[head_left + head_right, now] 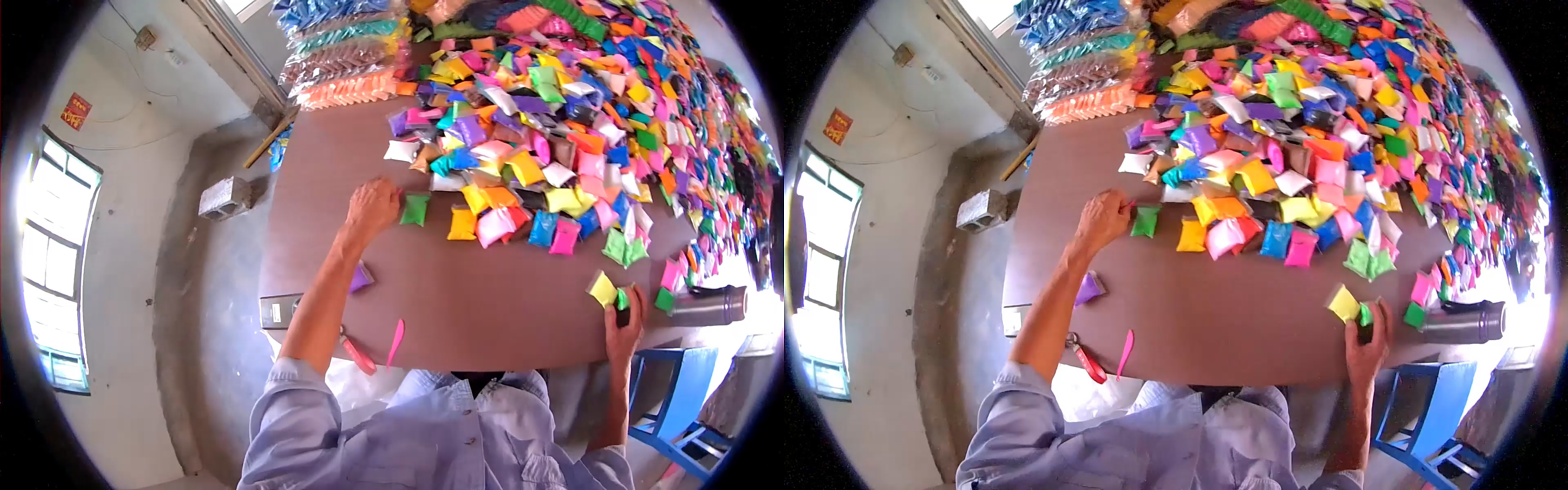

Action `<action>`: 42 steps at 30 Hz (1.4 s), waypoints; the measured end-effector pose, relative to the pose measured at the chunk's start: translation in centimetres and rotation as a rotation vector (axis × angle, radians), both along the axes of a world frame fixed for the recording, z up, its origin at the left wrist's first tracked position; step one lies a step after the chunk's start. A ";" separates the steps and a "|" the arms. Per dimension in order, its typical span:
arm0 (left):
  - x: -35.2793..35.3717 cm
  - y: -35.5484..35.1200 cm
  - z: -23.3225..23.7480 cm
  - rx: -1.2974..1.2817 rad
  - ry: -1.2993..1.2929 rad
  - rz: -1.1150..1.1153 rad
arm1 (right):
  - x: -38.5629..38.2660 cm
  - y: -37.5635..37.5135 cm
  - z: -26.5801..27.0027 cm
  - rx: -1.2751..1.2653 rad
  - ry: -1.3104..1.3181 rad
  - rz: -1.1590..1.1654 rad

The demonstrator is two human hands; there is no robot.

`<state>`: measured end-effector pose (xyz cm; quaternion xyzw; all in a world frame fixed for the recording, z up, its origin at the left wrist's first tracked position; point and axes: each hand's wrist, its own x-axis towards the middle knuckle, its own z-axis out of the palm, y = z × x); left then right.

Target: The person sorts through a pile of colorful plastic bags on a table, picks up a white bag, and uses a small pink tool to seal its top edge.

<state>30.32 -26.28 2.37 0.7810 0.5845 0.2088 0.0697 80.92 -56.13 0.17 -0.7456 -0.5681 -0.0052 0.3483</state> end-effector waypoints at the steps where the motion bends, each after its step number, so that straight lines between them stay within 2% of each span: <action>1: 0.5 -0.4 0.0 -0.005 -0.009 -0.003 | 0.1 0.0 0.1 0.004 -0.003 -0.010; 2: 1.5 -1.0 0.6 -0.003 -0.010 -0.010 | 0.0 0.0 0.2 0.009 -0.001 -0.006; 4: 3.9 -2.2 1.3 -0.243 -0.036 0.142 | 0.4 0.0 -0.2 0.037 -0.009 -0.012; 5: 5.3 -2.9 0.8 -0.239 -0.032 0.130 | 0.5 0.0 -0.4 0.040 -0.006 -0.024; 7: 8.1 -5.0 -0.3 0.036 -0.142 0.117 | 0.3 -0.1 -0.2 0.069 0.036 -0.006; 10: 10.7 -6.1 -0.2 0.058 -0.139 0.135 | 0.2 -0.2 -0.1 0.077 0.110 -0.002; 14: 7.5 -6.3 0.0 0.175 -0.226 0.134 | 0.6 -0.3 -0.1 0.085 0.085 -0.012; 16: 6.2 -7.1 -0.2 0.017 -0.446 0.218 | 0.2 -0.2 0.4 0.095 0.088 -0.039; 17: 6.9 -8.5 0.4 0.008 -0.442 0.206 | 0.2 -0.1 0.5 0.090 0.091 -0.052; 19: 8.2 -12.1 1.7 -0.170 -0.553 0.199 | 0.3 -0.3 0.2 0.126 0.041 -0.028; 21: 10.3 -15.9 2.8 -0.272 -0.496 0.186 | 0.3 -0.2 0.3 0.141 0.061 -0.026; 23: 12.0 -18.7 1.7 -0.373 -0.448 0.160 | 0.4 -0.3 0.3 0.183 0.053 0.017; 25: 13.2 -21.0 0.1 0.075 -0.302 -0.042 | 0.6 -0.4 -0.1 0.208 0.020 0.000; 29: 13.9 -23.1 0.6 0.052 -0.224 -0.025 | 0.7 -0.1 -1.3 0.240 0.070 -0.081; 33: 13.6 -24.0 0.3 0.138 -0.197 -0.024 | 0.5 -0.2 -1.5 0.253 0.033 -0.119; 37: 13.4 -24.3 -0.1 0.198 -0.281 -0.035 | 0.5 -0.4 -1.4 0.245 -0.078 -0.112; 42: 13.4 -24.2 0.1 0.193 -0.303 -0.050 | 0.1 -0.5 -0.6 0.114 -0.243 -0.098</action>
